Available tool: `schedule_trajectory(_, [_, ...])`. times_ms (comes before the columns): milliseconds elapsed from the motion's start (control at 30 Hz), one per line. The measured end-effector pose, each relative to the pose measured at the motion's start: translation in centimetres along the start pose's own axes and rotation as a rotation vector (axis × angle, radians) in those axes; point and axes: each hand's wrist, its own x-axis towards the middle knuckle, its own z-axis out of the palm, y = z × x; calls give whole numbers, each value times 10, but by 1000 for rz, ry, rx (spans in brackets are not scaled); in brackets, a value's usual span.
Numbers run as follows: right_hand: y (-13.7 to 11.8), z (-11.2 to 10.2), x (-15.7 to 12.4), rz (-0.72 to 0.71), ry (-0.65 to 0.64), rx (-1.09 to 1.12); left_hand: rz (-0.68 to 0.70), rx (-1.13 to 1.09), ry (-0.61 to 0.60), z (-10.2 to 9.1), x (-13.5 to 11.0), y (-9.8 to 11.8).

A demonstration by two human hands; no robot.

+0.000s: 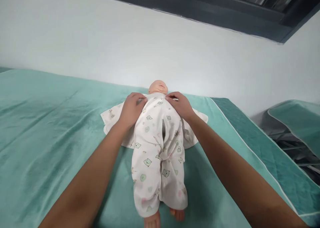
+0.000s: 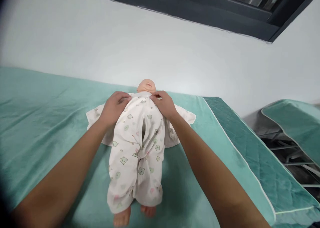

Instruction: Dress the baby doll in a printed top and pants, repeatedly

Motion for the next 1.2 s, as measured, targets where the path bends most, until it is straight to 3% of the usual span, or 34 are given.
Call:
schedule_trajectory(133, [0, -3, 24, -12, -252, -73, -173, -44, -297, -3, 29, 1])
schedule_trajectory(200, [3, -9, 26, -28, -358, -80, -132, -75, -419, -11, 30, -3])
schedule_trajectory(267, [6, -12, 28, -79, -406, -72, -75, -84, -467, -15, 31, -10])
schedule_trajectory(333, [10, -8, 32, -142, -381, -67, -37, -72, -434, -12, 35, -16])
schedule_trajectory(400, [14, 1, 38, -160, -296, -83, -44, -27, -324, -2, 42, -22])
schedule_trajectory(533, [21, 17, 47, -79, -123, -106, -94, 81, -77, 20, 48, -29])
schedule_trajectory(667, [30, 20, 31, -57, -56, -40, 27, -11, -79, 24, 34, -34])
schedule_trajectory(800, [39, 9, -32, -114, -5, 32, 146, 205, -146, 13, 11, -39])
schedule_trajectory(933, [29, -6, -135, -87, -41, -4, 143, 374, -173, -1, -35, -30])
schedule_trajectory(1000, [16, -12, -191, -76, 9, -44, 129, 354, -181, -9, -76, -21])
schedule_trajectory(1100, [-1, -15, -263, -87, 20, -66, 66, 311, -149, -23, -159, -6])
schedule_trajectory(1200, [-8, -7, -302, -117, -12, -129, 24, 320, -94, -34, -241, 3])
